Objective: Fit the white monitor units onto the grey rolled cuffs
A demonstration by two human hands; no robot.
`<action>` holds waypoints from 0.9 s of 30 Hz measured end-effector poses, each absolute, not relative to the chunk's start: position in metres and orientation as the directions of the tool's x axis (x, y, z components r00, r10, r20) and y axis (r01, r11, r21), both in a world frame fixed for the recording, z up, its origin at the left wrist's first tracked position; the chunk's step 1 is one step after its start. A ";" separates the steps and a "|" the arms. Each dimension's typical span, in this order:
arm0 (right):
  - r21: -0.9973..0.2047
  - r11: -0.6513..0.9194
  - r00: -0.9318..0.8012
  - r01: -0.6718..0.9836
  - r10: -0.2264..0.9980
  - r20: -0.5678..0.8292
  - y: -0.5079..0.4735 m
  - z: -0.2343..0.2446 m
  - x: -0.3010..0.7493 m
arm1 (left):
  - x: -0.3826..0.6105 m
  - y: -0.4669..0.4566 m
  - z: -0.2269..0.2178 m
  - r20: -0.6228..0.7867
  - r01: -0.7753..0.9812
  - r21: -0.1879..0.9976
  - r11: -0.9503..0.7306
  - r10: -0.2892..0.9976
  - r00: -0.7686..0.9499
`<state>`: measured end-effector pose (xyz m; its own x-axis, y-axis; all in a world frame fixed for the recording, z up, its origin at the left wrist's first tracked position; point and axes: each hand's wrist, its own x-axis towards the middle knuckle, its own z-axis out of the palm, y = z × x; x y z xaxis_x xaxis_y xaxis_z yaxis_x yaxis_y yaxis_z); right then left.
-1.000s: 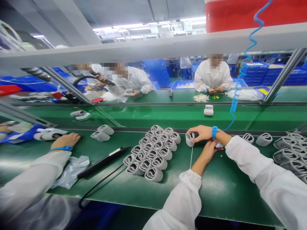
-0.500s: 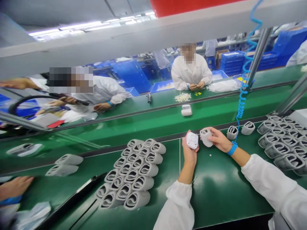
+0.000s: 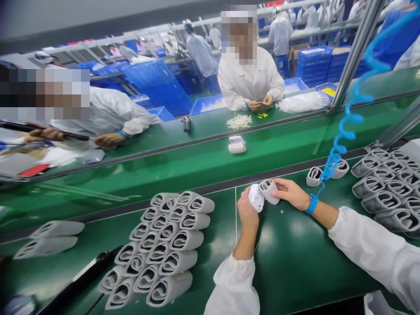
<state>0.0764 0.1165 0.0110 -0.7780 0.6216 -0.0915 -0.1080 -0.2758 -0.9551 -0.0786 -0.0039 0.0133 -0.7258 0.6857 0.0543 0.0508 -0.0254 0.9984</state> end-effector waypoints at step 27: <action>-0.984 -0.148 -0.701 -0.100 0.712 -0.036 0.095 0.012 0.072 | -0.060 -0.012 0.006 0.248 0.380 0.924 0.039 0.696 -0.674</action>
